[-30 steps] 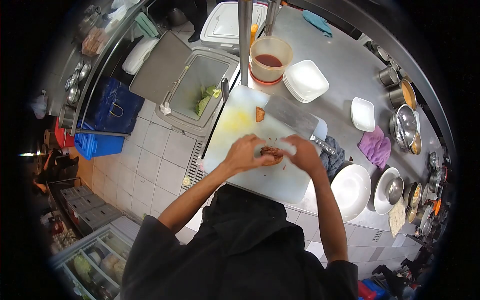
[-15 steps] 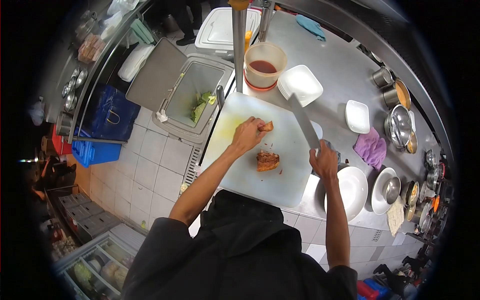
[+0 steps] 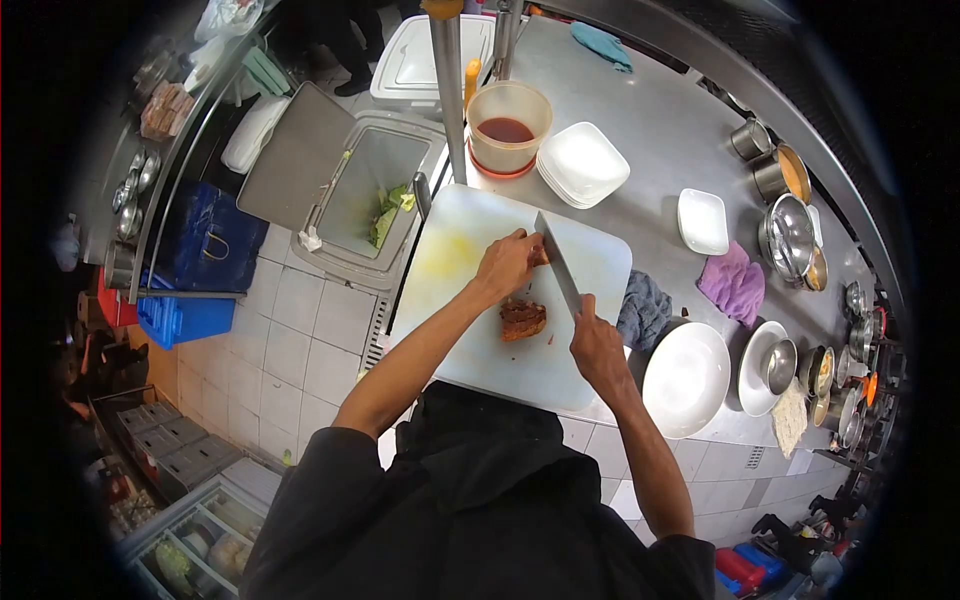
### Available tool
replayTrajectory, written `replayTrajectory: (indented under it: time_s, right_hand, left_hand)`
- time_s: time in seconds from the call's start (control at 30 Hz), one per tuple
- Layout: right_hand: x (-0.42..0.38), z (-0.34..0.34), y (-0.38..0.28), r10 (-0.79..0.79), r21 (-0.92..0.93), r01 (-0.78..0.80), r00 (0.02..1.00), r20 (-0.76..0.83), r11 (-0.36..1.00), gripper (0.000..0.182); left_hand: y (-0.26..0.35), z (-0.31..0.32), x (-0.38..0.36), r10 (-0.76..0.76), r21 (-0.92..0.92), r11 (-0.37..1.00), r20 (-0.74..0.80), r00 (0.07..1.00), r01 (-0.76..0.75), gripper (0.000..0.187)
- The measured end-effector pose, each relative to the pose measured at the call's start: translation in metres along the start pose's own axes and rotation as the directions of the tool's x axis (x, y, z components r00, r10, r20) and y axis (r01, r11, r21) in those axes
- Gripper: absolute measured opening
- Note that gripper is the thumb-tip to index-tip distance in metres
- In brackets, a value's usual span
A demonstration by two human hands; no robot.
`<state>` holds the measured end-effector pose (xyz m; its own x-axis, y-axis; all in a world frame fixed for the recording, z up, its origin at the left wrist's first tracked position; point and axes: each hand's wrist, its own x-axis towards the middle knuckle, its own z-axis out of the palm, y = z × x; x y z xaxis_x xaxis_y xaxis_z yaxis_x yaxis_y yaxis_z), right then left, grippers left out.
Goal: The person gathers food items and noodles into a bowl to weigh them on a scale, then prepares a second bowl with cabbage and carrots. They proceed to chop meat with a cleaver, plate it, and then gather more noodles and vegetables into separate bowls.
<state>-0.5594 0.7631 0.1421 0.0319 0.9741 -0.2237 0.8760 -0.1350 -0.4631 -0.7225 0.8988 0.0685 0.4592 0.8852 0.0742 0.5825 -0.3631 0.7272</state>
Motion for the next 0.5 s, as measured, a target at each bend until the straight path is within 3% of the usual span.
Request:
replayTrajectory:
  time_s: [0.17, 0.2, 0.33, 0.43, 0.5]
  right_hand:
    - [-0.005, -0.004, 0.003, 0.004, 0.017, -0.005, 0.998, 0.061, 1.000, 0.016]
    - [-0.003, 0.009, 0.017, -0.058, 0.025, 0.057, 0.998, 0.032, 0.998, 0.017]
    - [0.017, 0.029, 0.024, -0.046, 0.059, 0.045, 0.999, 0.012, 0.997, 0.019]
    - [0.016, 0.024, 0.027, -0.063, 0.079, 0.063, 0.998, -0.001, 0.995, 0.019]
    - [0.015, 0.018, 0.026, -0.091, 0.041, 0.090, 0.996, 0.006, 0.995, 0.018]
  left_hand:
    - [0.003, 0.000, -0.005, -0.004, -0.009, 1.000, -0.035, 0.999, 0.004, 0.011]
    - [0.002, 0.000, -0.005, -0.001, -0.014, 1.000, -0.046, 0.999, 0.000, 0.011]
    - [-0.004, 0.005, -0.002, 0.005, -0.065, 0.998, -0.083, 0.997, -0.010, 0.011]
    - [-0.010, 0.006, -0.004, 0.044, -0.138, 0.988, -0.135, 0.990, -0.063, 0.006]
    - [-0.011, 0.004, -0.008, -0.030, -0.294, 0.956, -0.109, 0.994, -0.004, 0.006]
